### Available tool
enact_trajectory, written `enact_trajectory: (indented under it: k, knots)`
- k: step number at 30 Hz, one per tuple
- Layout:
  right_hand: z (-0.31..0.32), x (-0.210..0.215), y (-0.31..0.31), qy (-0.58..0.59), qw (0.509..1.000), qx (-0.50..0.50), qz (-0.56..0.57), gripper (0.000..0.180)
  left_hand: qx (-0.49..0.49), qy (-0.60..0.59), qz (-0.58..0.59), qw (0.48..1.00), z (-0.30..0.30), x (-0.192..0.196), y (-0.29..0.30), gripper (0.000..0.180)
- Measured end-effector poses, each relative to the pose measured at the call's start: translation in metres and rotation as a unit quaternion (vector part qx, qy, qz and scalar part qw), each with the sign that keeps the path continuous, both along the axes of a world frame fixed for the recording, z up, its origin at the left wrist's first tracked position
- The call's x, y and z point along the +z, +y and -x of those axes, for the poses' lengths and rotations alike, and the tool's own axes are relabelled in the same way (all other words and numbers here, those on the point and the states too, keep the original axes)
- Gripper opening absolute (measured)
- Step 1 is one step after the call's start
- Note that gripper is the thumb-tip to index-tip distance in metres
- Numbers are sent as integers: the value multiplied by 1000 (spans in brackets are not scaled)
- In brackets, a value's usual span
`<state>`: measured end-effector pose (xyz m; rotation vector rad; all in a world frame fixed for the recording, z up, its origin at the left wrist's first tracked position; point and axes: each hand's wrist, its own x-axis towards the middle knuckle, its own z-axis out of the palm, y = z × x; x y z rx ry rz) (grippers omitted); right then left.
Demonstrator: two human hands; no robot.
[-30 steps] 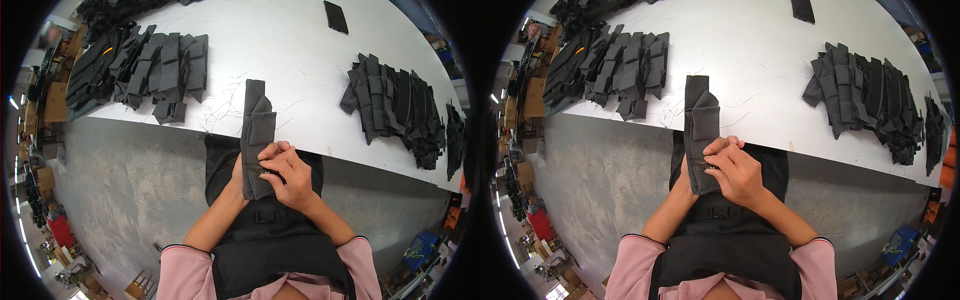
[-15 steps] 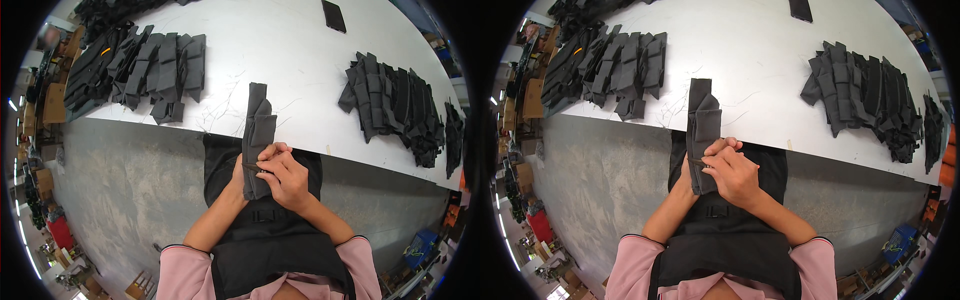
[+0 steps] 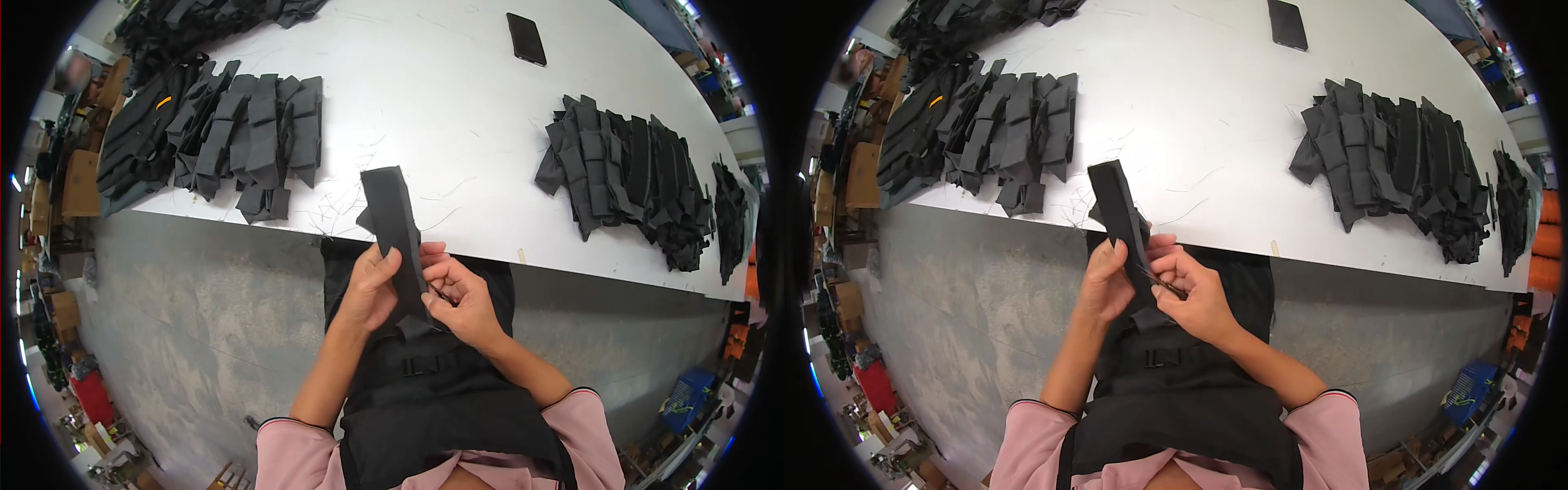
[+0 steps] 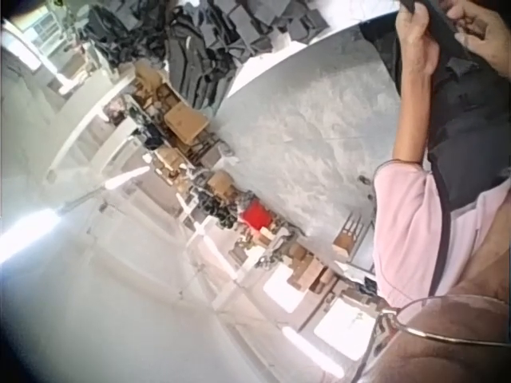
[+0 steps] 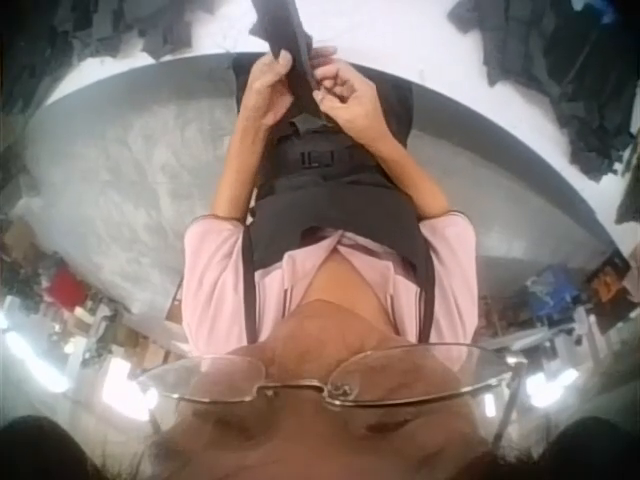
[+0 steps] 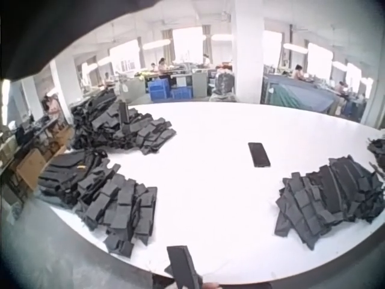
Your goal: Use a small pair of snips to trim excess threads from black fabric components.
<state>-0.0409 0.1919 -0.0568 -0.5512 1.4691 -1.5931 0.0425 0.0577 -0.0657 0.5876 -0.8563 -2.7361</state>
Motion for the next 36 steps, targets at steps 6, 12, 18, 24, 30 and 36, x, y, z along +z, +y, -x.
enact_trajectory:
  k: [6, 12, 18, 24, 30, 36]
  knots:
    - [9, 13, 13, 329, 936, -101, -79, 33, -8, -83, 92, 992, 9, 8, -5, 34]
    - [40, 17, 2, 603, 788, -102, -62, 31, -22, -109, 101, 989, 8, 18, 5, 31]
    - [42, 14, -1, 605, 787, -103, -58, 31, -17, -112, 98, 989, 6, 19, 6, 29]
    - [42, 9, 4, 553, 819, -146, -42, 25, -33, -132, 110, 985, 6, 17, 5, 28]
    - [43, 6, 5, 503, 854, -117, -59, 21, -39, -146, 109, 982, 6, 22, 6, 25]
    - [41, 22, -4, 472, 876, -85, -48, 25, -62, -169, 128, 975, 8, 23, 6, 26]
